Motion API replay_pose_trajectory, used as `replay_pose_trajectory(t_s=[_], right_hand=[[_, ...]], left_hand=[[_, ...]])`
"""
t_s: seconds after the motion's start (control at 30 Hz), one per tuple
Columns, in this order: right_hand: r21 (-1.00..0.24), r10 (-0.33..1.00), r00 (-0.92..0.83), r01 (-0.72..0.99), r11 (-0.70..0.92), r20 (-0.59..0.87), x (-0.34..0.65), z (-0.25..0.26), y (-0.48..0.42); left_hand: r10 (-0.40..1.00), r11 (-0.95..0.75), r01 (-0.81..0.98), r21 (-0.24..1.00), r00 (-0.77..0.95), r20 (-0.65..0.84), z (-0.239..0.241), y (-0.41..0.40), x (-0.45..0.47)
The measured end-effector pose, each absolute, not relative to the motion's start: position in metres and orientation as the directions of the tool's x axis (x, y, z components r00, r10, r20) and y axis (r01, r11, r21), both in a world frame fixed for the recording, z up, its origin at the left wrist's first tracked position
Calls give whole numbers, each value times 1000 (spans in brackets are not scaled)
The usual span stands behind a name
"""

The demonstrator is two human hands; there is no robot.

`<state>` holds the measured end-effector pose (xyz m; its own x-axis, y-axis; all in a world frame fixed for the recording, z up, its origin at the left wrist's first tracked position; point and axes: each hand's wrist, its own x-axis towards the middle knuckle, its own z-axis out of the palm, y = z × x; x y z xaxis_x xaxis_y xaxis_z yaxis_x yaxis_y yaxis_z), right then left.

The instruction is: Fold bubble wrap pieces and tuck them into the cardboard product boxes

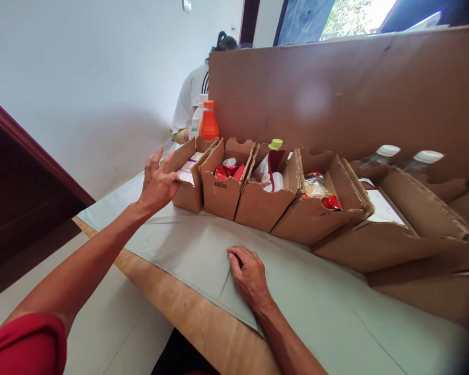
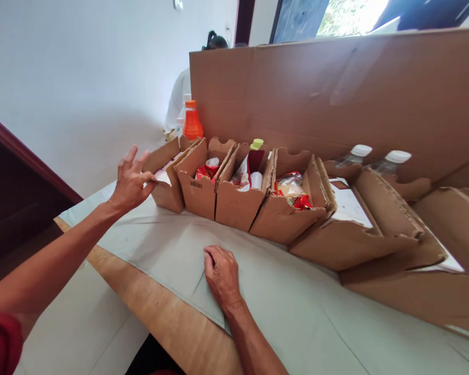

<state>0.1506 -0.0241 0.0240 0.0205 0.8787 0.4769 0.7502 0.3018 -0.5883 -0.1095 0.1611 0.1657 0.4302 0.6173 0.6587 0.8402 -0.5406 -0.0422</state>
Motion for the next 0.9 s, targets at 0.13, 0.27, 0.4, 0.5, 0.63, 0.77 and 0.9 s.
replay_pose_trajectory(t_s=[0.13, 0.27, 0.4, 0.5, 0.63, 0.77, 0.9], right_hand=[[-618, 888, 35, 730, 290, 459, 150, 23, -23], [-647, 901, 39, 710, 279, 431, 150, 23, -23], [-675, 916, 40, 689, 265, 400, 151, 24, -22], [-708, 924, 50, 658, 255, 380, 153, 25, -22], [-767, 927, 101, 597, 234, 361, 153, 31, -32], [-812, 934, 137, 545, 207, 331, 140, 45, -57], [-884, 948, 152, 426, 193, 280, 116, 59, -78]], left_hand=[[496, -615, 760, -208, 578, 648, 175, 104, -108], [375, -741, 616, -267, 709, 597, 197, 46, -72], [239, -859, 489, -154, 647, 724, 227, 7, -51], [267, -847, 528, 58, 329, 906, 230, 9, -79], [668, -619, 290, 730, -295, 683, 184, 63, -141], [943, -217, -60, 974, -273, 193, 124, 110, -165], [989, -111, -158, 981, -117, 93, 97, 104, -143]])
